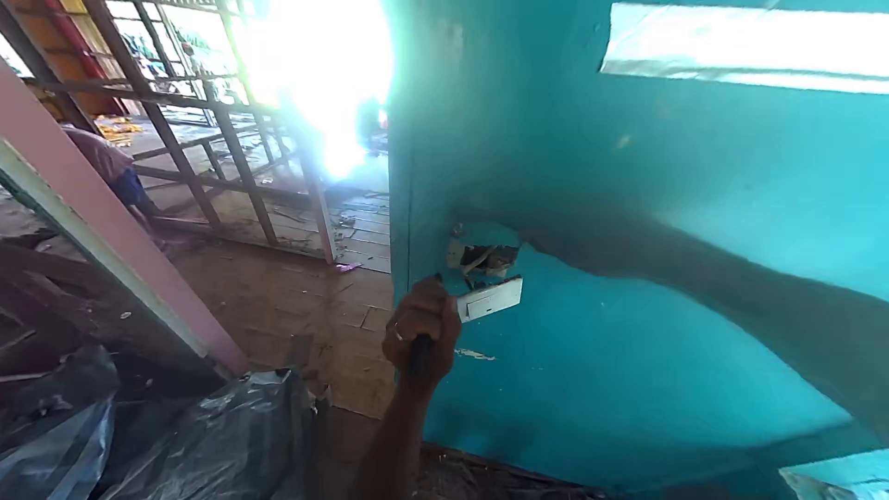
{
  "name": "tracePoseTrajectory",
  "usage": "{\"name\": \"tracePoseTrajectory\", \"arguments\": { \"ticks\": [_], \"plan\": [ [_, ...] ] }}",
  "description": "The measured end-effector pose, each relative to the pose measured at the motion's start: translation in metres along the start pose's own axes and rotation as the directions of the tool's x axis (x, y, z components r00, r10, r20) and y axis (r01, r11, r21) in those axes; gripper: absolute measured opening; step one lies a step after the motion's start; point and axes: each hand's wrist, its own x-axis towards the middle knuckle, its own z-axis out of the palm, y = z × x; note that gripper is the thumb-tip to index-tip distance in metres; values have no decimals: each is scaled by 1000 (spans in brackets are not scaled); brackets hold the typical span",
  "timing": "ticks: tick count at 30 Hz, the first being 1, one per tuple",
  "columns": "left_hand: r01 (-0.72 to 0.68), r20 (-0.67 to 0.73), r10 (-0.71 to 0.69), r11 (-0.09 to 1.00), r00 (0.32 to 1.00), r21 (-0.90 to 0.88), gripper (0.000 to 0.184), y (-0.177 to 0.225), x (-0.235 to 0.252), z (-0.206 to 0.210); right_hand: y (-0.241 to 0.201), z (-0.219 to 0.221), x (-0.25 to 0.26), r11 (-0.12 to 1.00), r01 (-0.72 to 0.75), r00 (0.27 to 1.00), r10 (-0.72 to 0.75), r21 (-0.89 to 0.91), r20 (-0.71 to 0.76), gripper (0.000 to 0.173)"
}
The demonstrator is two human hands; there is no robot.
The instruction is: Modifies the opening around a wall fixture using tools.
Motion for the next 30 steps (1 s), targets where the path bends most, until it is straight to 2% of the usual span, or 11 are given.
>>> {"name": "tracePoseTrajectory", "arguments": {
  "ticks": [2, 5, 9, 12, 15, 20, 23, 25, 27, 29, 30],
  "plan": [
    [12, 6, -12, 1000, 1000, -14, 27, 2, -5, -5, 8, -12, 2, 974, 177, 960, -140, 140, -242, 34],
    [44, -27, -44, 999, 999, -17, 28, 2, -3, -3, -41, -32, -12, 994, -4, 951, 38, 110, -308, 36],
    [82, -19, -83, 996, 996, -26, 27, 2, -2, -6, -23, 7, -14, 985, -171, 981, 171, -11, 90, 33],
    [102, -30, -104, 993, 994, -60, 27, 1, 0, -12, 14, -5, -10, 996, 58, 988, -48, 70, -147, 36],
    [71, 4, -71, 995, 997, -64, 26, -2, -1, -8, -30, -26, -19, 989, -35, 947, 80, 145, -313, 34],
    [76, 7, -76, 997, 997, -21, 25, -1, -4, -14, -46, 8, -18, 963, -263, 951, 268, -50, 152, 36],
    [125, -39, -125, 992, 991, 15, 26, 2, -2, -20, -38, -16, -21, 995, -36, 994, 46, 96, -104, 34],
    [114, -40, -113, 994, 993, 0, 25, 0, -2, -17, -49, -20, -24, 992, -10, 962, 43, 123, -270, 29],
    [99, -35, -99, 995, 994, 14, 25, 0, -6, -17, -56, 1, -25, 987, -150, 972, 158, 60, -175, 28],
    [78, -1, -78, 996, 997, 33, 25, 0, -16, -20, -49, 28, -22, 953, -299, 948, 291, 43, 128, 33],
    [68, 30, -69, 997, 997, 29, 26, -3, -16, -21, -45, 26, -21, 946, -321, 934, 311, 33, 176, 34]
  ]
}}
